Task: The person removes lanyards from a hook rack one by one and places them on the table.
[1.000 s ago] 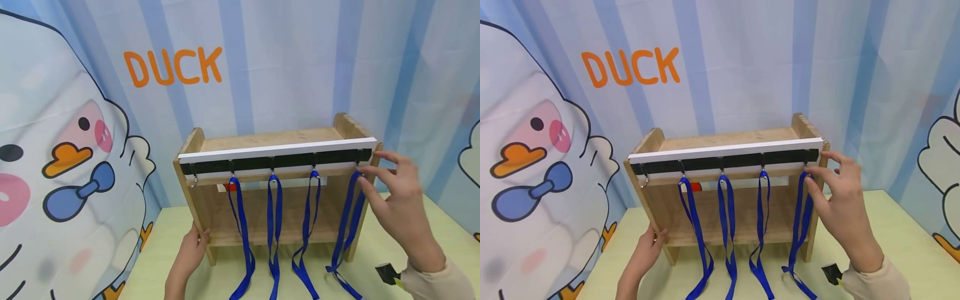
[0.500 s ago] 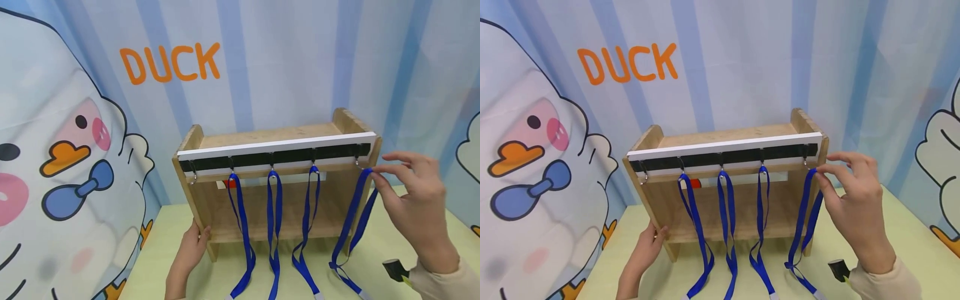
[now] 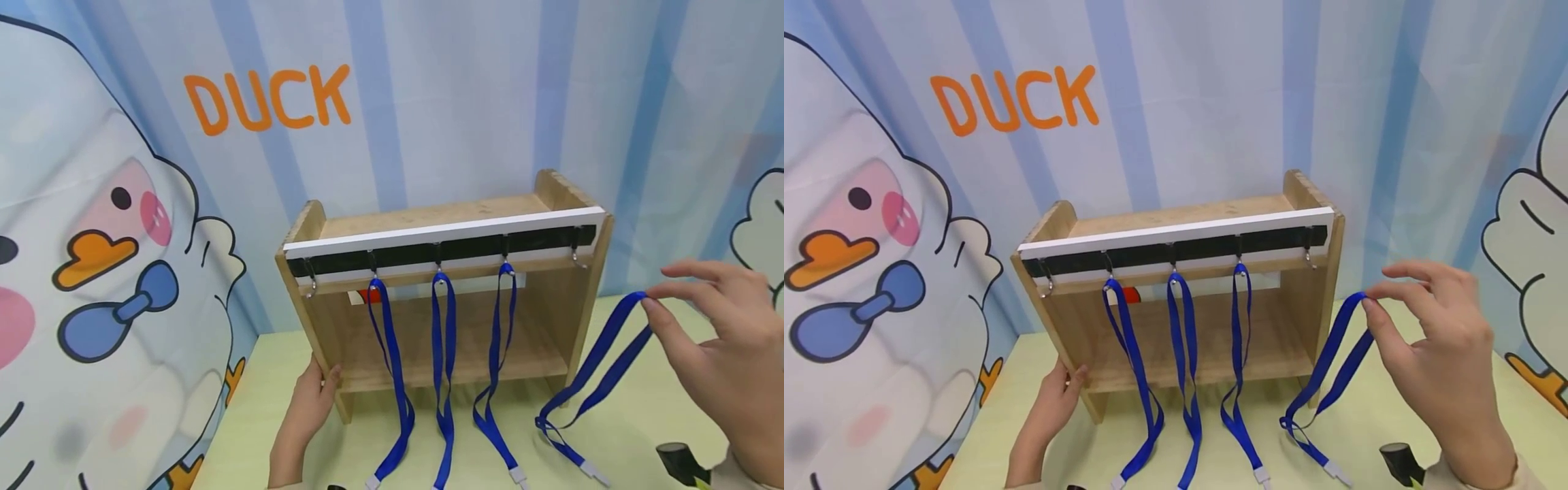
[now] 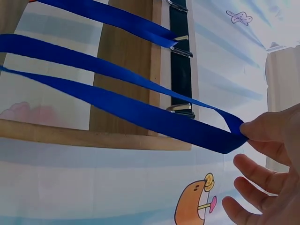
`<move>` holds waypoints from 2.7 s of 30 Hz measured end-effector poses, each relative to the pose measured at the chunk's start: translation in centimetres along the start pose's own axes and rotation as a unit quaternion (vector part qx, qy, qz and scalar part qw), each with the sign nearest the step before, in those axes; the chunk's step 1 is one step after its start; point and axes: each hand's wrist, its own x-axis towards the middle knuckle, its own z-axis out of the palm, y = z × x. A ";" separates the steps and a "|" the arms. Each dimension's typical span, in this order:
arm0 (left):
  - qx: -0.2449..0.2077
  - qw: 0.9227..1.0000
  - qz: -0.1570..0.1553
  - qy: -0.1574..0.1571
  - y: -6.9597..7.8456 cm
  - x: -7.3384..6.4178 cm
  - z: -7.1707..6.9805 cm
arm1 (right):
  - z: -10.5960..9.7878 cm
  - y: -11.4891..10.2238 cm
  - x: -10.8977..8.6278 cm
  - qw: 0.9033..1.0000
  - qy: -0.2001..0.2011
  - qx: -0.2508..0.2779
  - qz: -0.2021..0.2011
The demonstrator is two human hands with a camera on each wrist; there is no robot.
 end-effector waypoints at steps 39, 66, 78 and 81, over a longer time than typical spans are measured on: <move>-0.014 0.999 -0.031 -0.002 0.2 -0.1 0.2 | -0.8 4.5 -6.5 0.960 -0.273 -0.055 0.027; -0.051 0.997 -0.037 0.034 0.4 0.4 -0.5 | 5.7 4.9 -8.1 0.908 -0.412 0.041 0.062; -0.056 0.997 -0.039 0.030 0.5 0.4 -0.4 | 8.2 5.0 -9.3 0.902 -0.420 0.090 0.052; -0.052 0.998 -0.031 0.036 0.6 0.6 -0.6 | 9.4 5.3 -10.0 0.896 -0.429 0.099 0.051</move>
